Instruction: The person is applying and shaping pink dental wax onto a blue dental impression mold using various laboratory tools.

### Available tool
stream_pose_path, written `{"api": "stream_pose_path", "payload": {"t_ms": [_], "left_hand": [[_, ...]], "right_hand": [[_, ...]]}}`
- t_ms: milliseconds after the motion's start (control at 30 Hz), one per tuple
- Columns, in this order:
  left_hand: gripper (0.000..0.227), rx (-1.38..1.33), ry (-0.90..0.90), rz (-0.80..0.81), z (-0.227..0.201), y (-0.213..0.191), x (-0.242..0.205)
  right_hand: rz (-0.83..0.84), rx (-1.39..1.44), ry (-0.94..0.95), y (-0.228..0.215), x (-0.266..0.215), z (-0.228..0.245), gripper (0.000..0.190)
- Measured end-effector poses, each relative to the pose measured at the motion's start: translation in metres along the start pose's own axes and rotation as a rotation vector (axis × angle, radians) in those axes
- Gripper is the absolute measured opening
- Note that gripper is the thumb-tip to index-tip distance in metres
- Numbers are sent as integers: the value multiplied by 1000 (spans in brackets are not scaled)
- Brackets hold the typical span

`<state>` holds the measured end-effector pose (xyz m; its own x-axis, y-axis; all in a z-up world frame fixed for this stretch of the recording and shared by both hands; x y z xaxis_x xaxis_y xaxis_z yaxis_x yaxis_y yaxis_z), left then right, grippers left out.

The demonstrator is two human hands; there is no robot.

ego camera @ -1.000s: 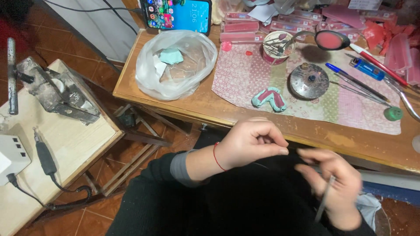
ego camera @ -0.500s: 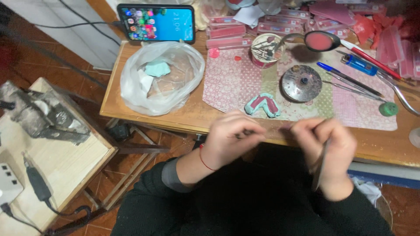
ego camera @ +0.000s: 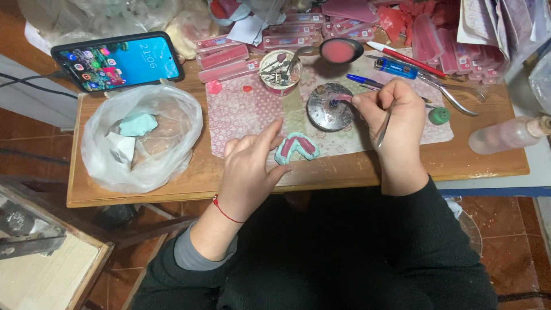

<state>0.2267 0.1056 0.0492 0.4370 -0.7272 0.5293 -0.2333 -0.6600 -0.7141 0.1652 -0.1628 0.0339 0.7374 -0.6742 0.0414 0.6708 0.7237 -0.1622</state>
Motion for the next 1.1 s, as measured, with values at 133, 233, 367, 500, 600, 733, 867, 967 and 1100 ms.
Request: {"api": "stream_pose_path", "payload": {"t_ms": [133, 233, 367, 500, 600, 733, 867, 967, 1100], "left_hand": [[90, -20, 59, -23, -13, 3, 4], [92, -69, 69, 6, -19, 3, 9], [92, -66, 124, -1, -26, -13, 27], [63, -50, 160, -38, -26, -27, 61], [30, -91, -16, 181, -1, 11, 94], [31, -59, -41, 171, 18, 35, 116], [28, -196, -96, 208, 31, 53, 114], [25, -232, -141, 199, 37, 54, 111], [24, -107, -190, 182, 40, 51, 110]], "right_hand": [[78, 150, 26, 7, 1, -8, 42], [68, 76, 4, 6, 1, -5, 44], [0, -19, -10, 2, 1, -3, 45], [74, 40, -6, 16, -5, 1, 45], [17, 67, -9, 4, -2, 0, 42], [89, 65, -91, 16, -13, 8, 42], [68, 93, -63, 15, -14, 10, 41], [-25, 143, 9, 0, -8, -1, 39], [-36, 148, -107, -11, -8, -2, 39]]}}
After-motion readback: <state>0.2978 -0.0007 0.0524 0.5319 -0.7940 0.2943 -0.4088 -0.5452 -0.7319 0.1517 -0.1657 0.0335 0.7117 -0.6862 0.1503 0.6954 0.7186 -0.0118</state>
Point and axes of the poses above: each hand's wrist, its own x-axis towards the middle knuckle, its own y-axis out of the palm, z = x × y, the point moved 10 cm from there along x, towards the middle knuckle, and after that the axes turned 15 degrees about y, right-handed, at the moved point
